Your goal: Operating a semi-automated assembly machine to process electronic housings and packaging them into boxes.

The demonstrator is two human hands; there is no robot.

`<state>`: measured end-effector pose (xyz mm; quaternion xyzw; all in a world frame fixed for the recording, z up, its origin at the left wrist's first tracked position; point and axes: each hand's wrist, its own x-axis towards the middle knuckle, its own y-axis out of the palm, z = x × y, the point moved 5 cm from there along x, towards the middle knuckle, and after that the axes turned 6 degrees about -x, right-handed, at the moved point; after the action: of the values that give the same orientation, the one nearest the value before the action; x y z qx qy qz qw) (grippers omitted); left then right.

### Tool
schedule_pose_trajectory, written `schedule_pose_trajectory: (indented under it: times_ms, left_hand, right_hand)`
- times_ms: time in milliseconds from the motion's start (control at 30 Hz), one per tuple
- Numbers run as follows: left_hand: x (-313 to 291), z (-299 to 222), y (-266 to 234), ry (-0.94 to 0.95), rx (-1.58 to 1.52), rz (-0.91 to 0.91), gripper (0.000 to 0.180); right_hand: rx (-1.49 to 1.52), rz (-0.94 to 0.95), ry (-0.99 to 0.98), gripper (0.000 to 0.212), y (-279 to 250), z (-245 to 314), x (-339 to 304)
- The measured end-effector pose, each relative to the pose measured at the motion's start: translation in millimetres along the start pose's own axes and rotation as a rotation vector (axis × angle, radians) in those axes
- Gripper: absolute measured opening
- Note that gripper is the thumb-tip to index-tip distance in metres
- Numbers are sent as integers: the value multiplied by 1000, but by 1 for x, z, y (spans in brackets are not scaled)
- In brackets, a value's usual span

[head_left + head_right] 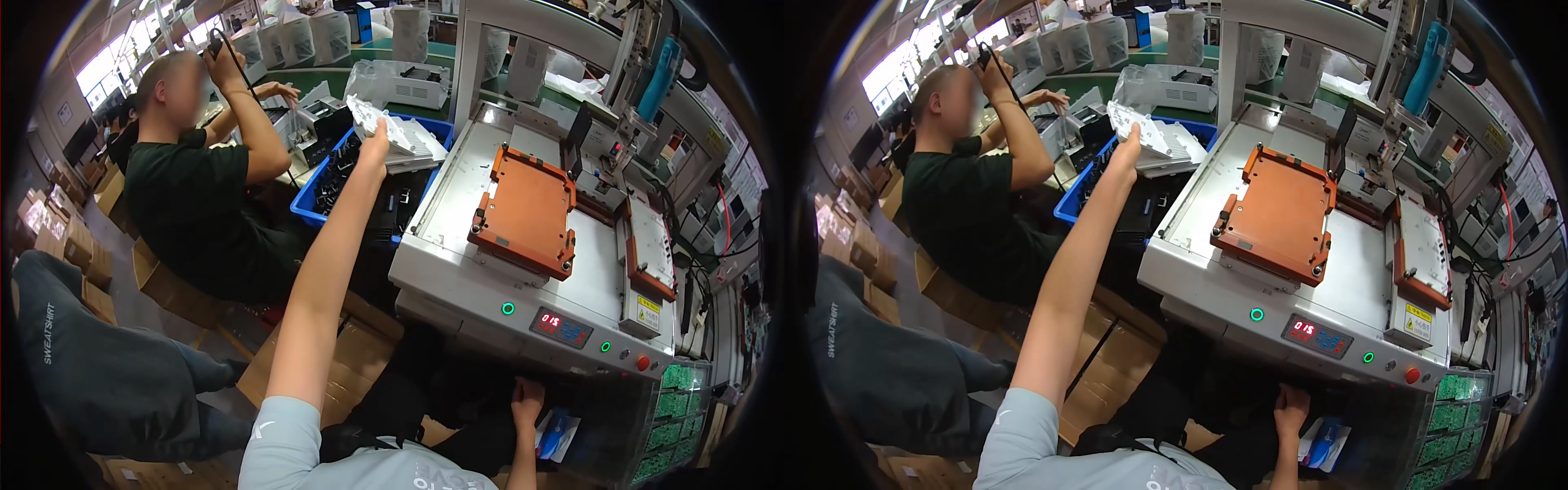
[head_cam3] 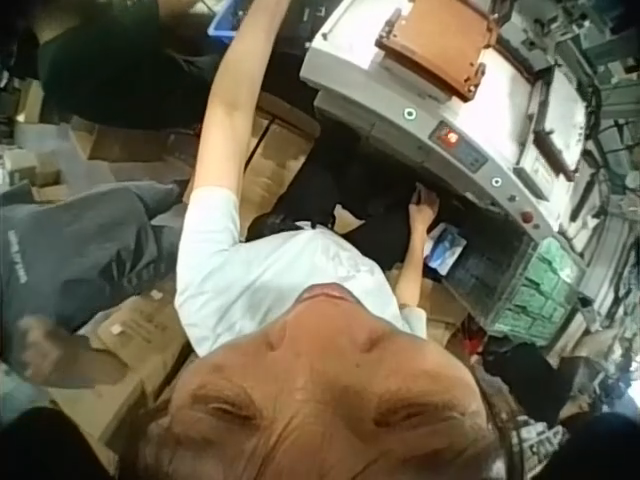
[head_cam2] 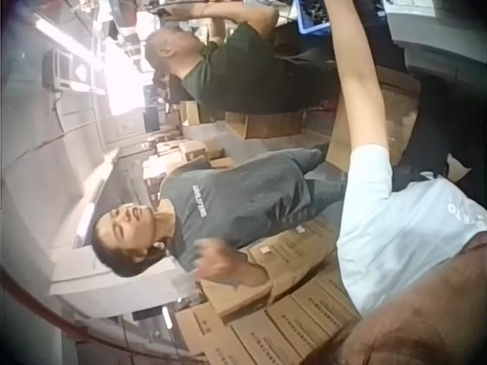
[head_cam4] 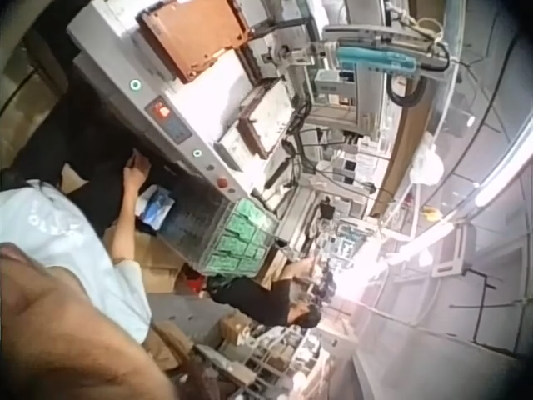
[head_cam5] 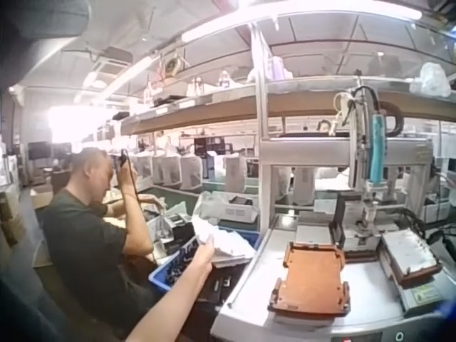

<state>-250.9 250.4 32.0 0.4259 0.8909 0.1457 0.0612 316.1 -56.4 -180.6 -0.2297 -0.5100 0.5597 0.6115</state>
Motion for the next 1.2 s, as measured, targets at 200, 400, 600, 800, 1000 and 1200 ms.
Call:
schedule_pose_trajectory:
  times_ms: [200, 400, 600, 800, 1000, 1200]
  left_hand:
    - [1, -32, -14, -267, -378, 29, 55]
    - [-111, -86, -84, -59, -684, 241, 45]
    - [-311, -57, -214, -22, -599, 71, 54]
    - [-433, 34, -302, -422, -626, -200, 58]
    - [-463, 76, -323, -464, -643, -208, 56]
    - [-454, 89, -305, -565, -648, -135, 57]
  right_hand:
    - [58, 123, -36, 18, -4, 28, 8]
    - [505, 478, -253, 14, -37, 175, 42]
    - [475, 204, -845, 23, -86, 335, 130]
    - [-288, -20, -759, 64, 5, 432, 221]
    - [-530, 71, -642, 67, 77, 435, 254]
    - [-400, -115, -684, 30, 72, 441, 265]
